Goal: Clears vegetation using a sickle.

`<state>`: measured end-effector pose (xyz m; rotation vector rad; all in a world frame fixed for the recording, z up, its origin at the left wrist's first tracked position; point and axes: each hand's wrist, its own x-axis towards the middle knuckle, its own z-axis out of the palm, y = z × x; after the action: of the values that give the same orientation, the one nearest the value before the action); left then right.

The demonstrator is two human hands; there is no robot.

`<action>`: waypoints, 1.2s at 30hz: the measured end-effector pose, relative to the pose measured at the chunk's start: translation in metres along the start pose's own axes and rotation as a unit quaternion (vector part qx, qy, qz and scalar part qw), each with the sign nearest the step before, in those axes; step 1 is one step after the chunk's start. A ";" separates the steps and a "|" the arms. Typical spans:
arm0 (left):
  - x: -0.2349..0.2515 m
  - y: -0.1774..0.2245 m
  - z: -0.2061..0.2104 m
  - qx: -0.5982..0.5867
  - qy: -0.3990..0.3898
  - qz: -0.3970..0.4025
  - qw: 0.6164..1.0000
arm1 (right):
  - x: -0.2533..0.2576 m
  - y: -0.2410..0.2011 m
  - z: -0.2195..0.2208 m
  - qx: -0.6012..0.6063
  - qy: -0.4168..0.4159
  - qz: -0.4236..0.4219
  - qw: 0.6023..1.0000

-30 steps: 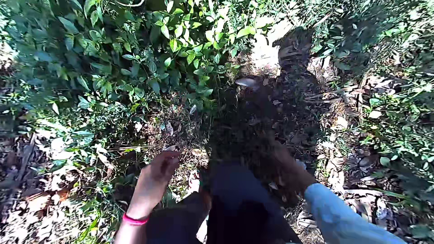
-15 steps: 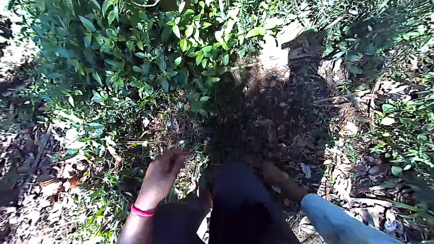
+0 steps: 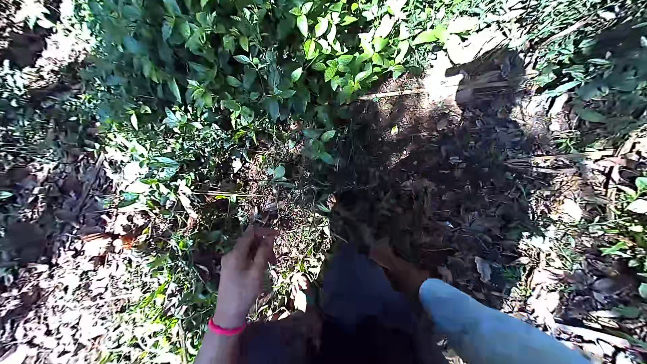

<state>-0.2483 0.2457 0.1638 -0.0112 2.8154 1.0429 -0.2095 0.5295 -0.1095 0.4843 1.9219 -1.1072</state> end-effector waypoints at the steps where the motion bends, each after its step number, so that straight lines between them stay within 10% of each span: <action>1: 0.001 -0.004 -0.005 0.002 0.000 -0.011 1.000 | -0.009 0.011 0.010 -0.018 -0.025 -0.002 1.000; 6: -0.006 -0.033 -0.021 0.014 -0.009 -0.039 0.999 | -0.025 0.007 -0.062 0.170 0.115 -0.014 0.979; 11: -0.026 -0.036 -0.027 0.019 0.000 -0.071 0.997 | 0.061 -0.107 -0.141 0.466 0.260 -0.066 0.843; 16: -0.023 -0.040 -0.025 -0.004 0.018 -0.068 0.998 | 0.069 -0.129 0.009 0.001 0.003 -0.038 0.999; 19: -0.008 -0.046 -0.024 0.022 -0.009 -0.095 0.995 | 0.020 -0.113 0.013 -0.278 -0.043 -0.100 0.954; 23: 0.016 -0.037 -0.018 0.075 -0.132 -0.126 0.980 | 0.005 -0.114 -0.017 -0.344 -0.001 -0.114 0.932; 28: 0.049 -0.005 0.026 0.118 -0.348 -0.068 0.928 | 0.014 -0.143 -0.059 -0.168 0.110 -0.132 0.971; 36: 0.148 0.068 0.089 0.087 -0.253 -0.063 0.961 | -0.008 -0.267 -0.087 0.255 0.256 -0.323 0.874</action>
<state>-0.3873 0.3611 0.1219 0.0808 2.3886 0.6514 -0.4249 0.4607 0.0563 0.4513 2.3191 -2.1307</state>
